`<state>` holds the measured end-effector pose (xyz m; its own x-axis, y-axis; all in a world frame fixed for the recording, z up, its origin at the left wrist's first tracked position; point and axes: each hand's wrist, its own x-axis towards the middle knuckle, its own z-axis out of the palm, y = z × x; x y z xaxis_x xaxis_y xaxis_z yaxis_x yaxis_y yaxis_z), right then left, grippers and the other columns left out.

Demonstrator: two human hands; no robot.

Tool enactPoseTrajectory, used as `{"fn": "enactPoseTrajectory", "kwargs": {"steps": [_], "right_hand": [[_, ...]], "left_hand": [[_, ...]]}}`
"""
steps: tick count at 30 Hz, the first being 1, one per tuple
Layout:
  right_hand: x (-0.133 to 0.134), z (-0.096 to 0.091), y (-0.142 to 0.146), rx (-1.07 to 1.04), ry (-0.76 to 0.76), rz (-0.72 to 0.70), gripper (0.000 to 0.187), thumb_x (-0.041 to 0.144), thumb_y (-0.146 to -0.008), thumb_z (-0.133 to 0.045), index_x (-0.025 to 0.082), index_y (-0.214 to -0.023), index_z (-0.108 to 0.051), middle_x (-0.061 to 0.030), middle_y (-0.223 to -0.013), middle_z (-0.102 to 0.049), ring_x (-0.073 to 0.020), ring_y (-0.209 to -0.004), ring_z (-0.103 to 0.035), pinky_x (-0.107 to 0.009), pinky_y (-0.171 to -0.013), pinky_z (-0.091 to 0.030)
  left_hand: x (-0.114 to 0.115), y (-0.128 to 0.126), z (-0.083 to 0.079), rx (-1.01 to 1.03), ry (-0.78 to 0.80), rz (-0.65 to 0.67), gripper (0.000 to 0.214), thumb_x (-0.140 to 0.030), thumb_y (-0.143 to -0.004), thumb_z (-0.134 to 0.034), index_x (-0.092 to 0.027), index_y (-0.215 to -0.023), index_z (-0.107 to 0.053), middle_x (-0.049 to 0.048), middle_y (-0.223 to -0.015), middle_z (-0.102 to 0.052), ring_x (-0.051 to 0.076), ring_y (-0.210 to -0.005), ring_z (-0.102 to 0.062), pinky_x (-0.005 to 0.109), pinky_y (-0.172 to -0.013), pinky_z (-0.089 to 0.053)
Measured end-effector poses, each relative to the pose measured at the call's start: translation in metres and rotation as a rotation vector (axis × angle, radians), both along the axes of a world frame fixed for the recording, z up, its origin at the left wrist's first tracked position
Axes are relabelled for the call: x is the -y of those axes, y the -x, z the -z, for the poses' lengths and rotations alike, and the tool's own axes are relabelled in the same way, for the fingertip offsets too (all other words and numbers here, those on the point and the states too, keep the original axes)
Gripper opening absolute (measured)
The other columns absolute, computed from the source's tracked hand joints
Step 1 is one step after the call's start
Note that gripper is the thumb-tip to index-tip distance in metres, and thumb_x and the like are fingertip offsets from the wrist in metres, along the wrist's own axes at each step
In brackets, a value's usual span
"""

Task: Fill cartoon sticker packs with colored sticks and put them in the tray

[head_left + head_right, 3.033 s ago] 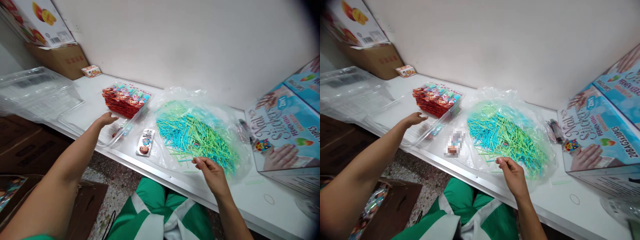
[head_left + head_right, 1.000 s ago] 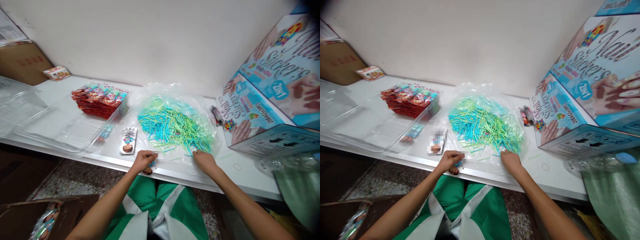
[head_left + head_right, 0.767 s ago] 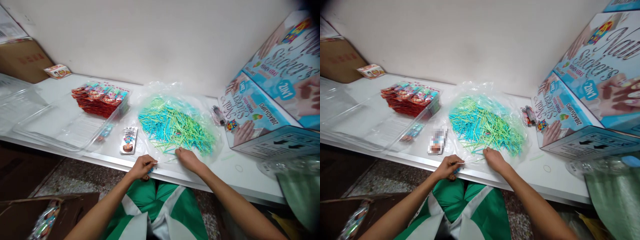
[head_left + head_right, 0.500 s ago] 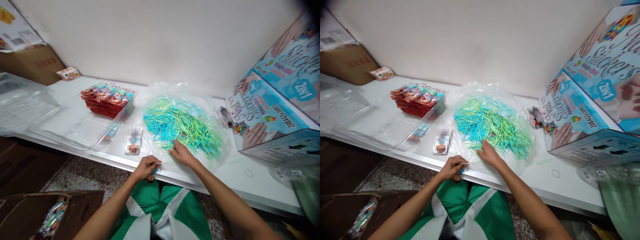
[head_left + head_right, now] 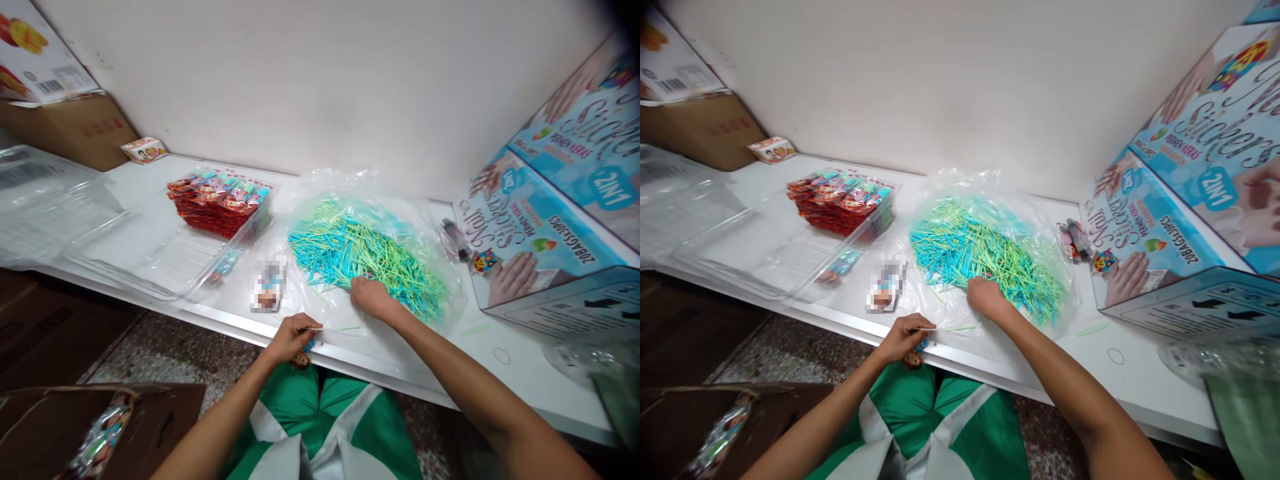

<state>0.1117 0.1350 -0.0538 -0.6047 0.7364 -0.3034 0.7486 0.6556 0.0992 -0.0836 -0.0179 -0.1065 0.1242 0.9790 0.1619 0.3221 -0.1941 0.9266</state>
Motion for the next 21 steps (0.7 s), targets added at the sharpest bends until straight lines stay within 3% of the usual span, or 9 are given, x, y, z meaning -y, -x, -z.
{"fn": "enactPoseTrajectory", "kwargs": {"steps": [4,7,9,15,21], "right_hand": [[0.000,-0.005,-0.019,-0.130,-0.131,0.086,0.034,0.030,-0.094,-0.025,0.010,-0.105,-0.050,-0.0185,-0.104,-0.053,-0.0264,-0.098,-0.051,-0.035,-0.080,-0.037],[-0.002,0.001,-0.025,-0.435,-0.166,0.204,0.022,0.027,-0.090,-0.035,0.012,-0.095,-0.051,-0.0179,-0.104,-0.053,-0.0282,-0.103,-0.045,-0.038,-0.086,-0.032],[-0.006,0.007,-0.026,-0.635,-0.142,0.296,0.017,0.023,-0.087,-0.037,0.013,-0.090,-0.050,-0.0172,-0.099,-0.055,-0.0275,-0.099,-0.047,-0.037,-0.083,-0.033],[-0.016,0.016,-0.031,-0.906,-0.048,0.424,0.023,0.029,-0.092,-0.025,0.015,-0.103,-0.041,-0.0093,-0.082,-0.062,-0.0204,-0.072,-0.058,-0.029,-0.062,-0.040],[-0.005,0.017,-0.038,-1.180,-0.016,0.486,0.033,0.042,-0.094,-0.017,0.020,-0.093,-0.042,-0.0047,-0.078,-0.057,-0.0160,-0.070,-0.056,-0.029,-0.068,-0.045]], "left_hand": [[-0.001,-0.001,-0.001,0.009,0.000,0.001,0.023,-0.027,-0.084,-0.053,-0.018,-0.095,-0.070,0.0079,-0.085,-0.067,0.017,-0.081,-0.061,0.029,-0.074,-0.046],[-0.001,-0.002,-0.003,0.016,0.010,0.003,0.023,-0.028,-0.084,-0.053,-0.018,-0.095,-0.070,0.0078,-0.084,-0.067,0.017,-0.080,-0.060,0.029,-0.073,-0.047],[-0.001,-0.002,-0.004,0.014,0.018,-0.004,0.023,-0.028,-0.084,-0.053,-0.018,-0.095,-0.070,0.0079,-0.083,-0.067,0.017,-0.079,-0.060,0.029,-0.072,-0.047],[-0.001,-0.002,-0.003,-0.013,0.039,-0.007,0.023,-0.028,-0.084,-0.052,-0.019,-0.096,-0.070,0.0080,-0.087,-0.067,0.017,-0.081,-0.061,0.029,-0.072,-0.047],[-0.002,-0.003,-0.004,-0.003,0.030,-0.014,0.023,-0.028,-0.084,-0.053,-0.018,-0.096,-0.070,0.0082,-0.087,-0.067,0.017,-0.081,-0.060,0.029,-0.073,-0.047]]}}
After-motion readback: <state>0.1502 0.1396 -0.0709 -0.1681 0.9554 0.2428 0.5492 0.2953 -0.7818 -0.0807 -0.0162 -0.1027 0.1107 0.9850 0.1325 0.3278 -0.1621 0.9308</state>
